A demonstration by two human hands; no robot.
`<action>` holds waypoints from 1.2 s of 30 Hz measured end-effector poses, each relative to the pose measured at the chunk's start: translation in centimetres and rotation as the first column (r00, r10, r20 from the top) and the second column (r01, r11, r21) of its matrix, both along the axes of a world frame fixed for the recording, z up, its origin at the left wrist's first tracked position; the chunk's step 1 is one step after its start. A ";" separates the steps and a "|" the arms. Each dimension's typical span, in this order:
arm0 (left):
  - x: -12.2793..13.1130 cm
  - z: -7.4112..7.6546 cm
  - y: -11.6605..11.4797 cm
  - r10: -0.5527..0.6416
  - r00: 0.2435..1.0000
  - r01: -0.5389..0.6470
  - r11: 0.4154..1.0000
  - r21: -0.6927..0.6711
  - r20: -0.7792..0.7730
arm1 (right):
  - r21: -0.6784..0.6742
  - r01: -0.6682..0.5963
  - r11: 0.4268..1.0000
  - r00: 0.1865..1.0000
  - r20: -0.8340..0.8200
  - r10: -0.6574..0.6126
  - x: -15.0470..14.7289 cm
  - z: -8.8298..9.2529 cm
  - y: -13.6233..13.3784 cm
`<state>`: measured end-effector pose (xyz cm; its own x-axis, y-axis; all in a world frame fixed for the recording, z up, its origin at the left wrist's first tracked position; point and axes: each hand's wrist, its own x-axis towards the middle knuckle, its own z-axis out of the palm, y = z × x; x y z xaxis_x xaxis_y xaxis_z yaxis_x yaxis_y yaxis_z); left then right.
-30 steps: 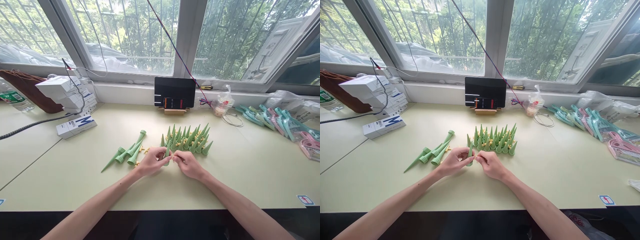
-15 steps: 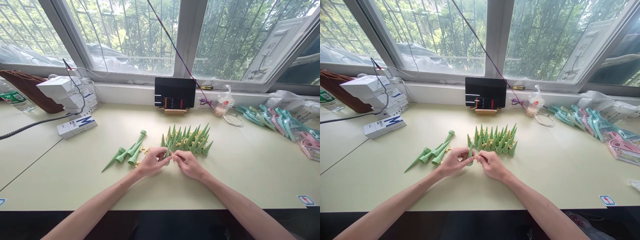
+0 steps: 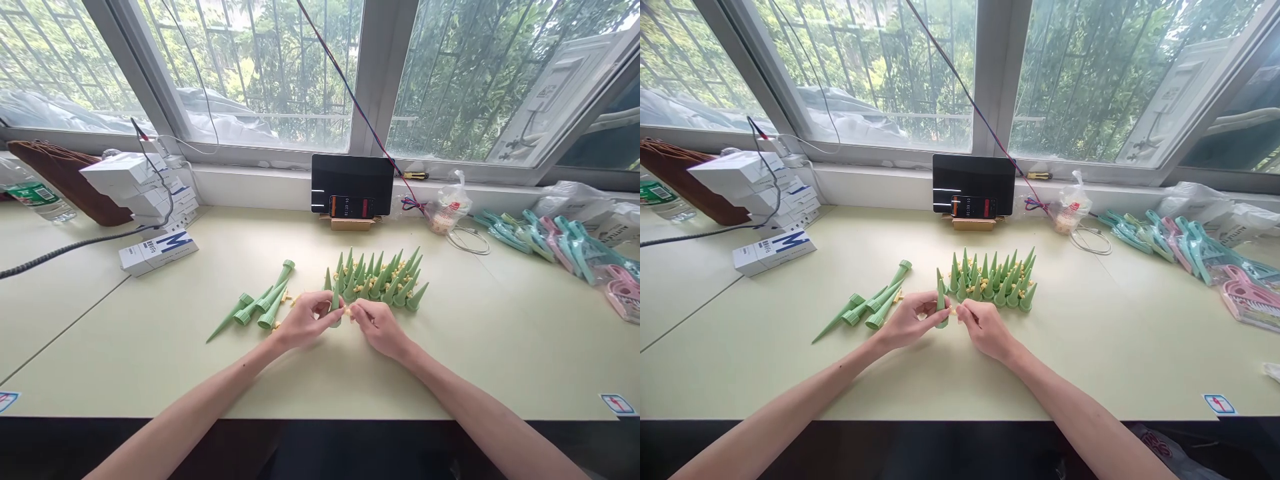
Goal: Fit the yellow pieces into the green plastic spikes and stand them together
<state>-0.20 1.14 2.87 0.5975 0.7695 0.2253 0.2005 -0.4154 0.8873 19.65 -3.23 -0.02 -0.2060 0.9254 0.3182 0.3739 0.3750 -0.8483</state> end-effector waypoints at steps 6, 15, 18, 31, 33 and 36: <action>0.0 0.2 0.2 0.036 0.982 0.019 0.957 -0.290 0.183 | 0.001 0.072 0.997 0.997 0.017 -0.072 0.1 0.0 0.2; -0.8 0.4 1.3 0.157 0.944 -0.059 0.946 -0.317 0.290 | 0.054 -0.065 0.996 0.971 0.232 0.051 -0.2 -0.4 0.1; -1.0 0.3 1.7 0.252 0.920 -0.187 0.955 -0.230 0.301 | 0.054 -0.081 0.995 0.967 0.246 0.066 -0.1 -0.4 0.1; -1.9 -0.3 3.9 0.460 0.884 -0.467 0.866 0.179 0.079 | 0.069 -0.092 0.993 0.966 0.247 0.073 -0.2 -0.3 0.0; -1.9 -0.5 4.1 0.442 0.894 -0.446 0.871 0.207 0.068 | 0.062 -0.092 0.994 0.966 0.249 0.074 -0.1 -0.3 0.0; -1.8 -0.6 4.1 0.435 0.899 -0.431 0.865 0.256 0.044 | 0.057 -0.092 0.994 0.964 0.255 0.075 -0.1 -0.3 -0.1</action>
<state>-2.01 5.23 2.22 0.2219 0.8696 0.4410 0.4249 -0.4933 0.7590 19.54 -3.29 -0.33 -0.3631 0.8795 0.3076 0.5372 0.4673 -0.7022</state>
